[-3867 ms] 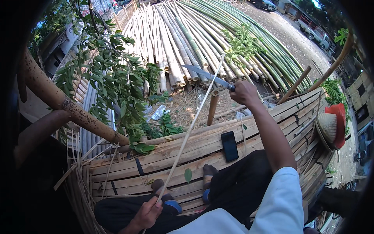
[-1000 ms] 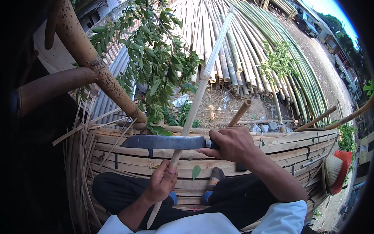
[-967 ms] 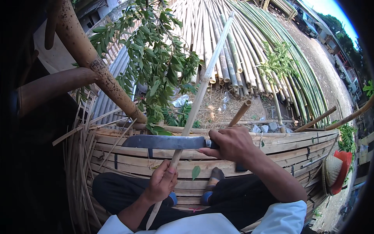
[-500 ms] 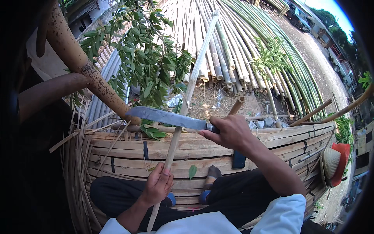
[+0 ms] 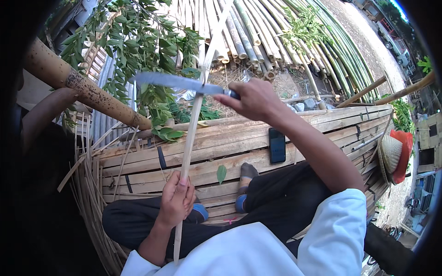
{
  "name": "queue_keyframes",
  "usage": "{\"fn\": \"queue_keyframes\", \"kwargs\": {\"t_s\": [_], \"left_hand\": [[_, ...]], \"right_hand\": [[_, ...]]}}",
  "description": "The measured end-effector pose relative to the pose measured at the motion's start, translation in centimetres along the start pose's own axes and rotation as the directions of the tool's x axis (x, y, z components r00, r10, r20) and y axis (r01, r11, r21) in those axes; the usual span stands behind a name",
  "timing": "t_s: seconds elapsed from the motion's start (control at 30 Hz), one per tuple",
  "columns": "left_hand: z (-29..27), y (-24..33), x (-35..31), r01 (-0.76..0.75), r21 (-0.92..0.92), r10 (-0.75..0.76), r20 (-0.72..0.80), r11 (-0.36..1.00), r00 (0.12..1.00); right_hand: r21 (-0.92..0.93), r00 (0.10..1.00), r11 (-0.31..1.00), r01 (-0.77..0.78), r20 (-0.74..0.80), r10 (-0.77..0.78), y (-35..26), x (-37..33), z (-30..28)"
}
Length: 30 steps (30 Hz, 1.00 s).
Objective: The person shaves a bamboo pole using a machete while sitting on a wooden platform.
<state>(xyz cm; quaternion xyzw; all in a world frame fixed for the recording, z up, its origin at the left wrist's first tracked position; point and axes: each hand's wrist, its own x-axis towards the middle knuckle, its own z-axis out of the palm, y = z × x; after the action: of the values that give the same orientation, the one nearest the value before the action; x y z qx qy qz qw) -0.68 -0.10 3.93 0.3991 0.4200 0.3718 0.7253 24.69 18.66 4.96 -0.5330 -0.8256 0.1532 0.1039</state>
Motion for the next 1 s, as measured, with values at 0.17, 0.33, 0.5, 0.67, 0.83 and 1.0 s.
{"fn": "queue_keyframes", "kwargs": {"t_s": [0.17,0.33,0.5,0.67,0.83,1.0], "left_hand": [[-0.1,-0.7,0.3,0.057,-0.031,-0.057,0.015,0.998,0.998],[0.4,0.9,-0.4,0.1,-0.116,-0.093,0.07,0.988,0.993],[-0.3,-0.7,-0.2,0.104,-0.076,-0.099,0.062,0.992,0.993],[0.6,1.1,-1.2,0.155,-0.175,-0.145,0.069,0.972,0.987],[-0.1,0.1,-0.8,0.117,-0.123,-0.1,0.138,0.986,0.985],[0.3,-0.1,0.0,0.178,-0.052,-0.172,0.107,0.983,0.979]], "right_hand": [[-0.163,0.989,0.981,0.102,-0.091,-0.118,0.1,-1.7,0.7],[-0.017,0.995,0.996,-0.092,-0.045,0.092,1.8,-0.7,-1.9],[-0.215,0.978,0.959,0.183,-0.06,-0.2,-0.3,-2.0,0.3],[0.011,0.919,0.921,-0.39,-0.06,0.39,5.0,0.6,-1.6],[0.335,0.888,0.901,-0.276,-0.271,0.372,7.5,-1.7,-2.3],[0.036,0.991,0.991,-0.129,-0.025,0.13,4.5,-1.6,-1.7]]}}
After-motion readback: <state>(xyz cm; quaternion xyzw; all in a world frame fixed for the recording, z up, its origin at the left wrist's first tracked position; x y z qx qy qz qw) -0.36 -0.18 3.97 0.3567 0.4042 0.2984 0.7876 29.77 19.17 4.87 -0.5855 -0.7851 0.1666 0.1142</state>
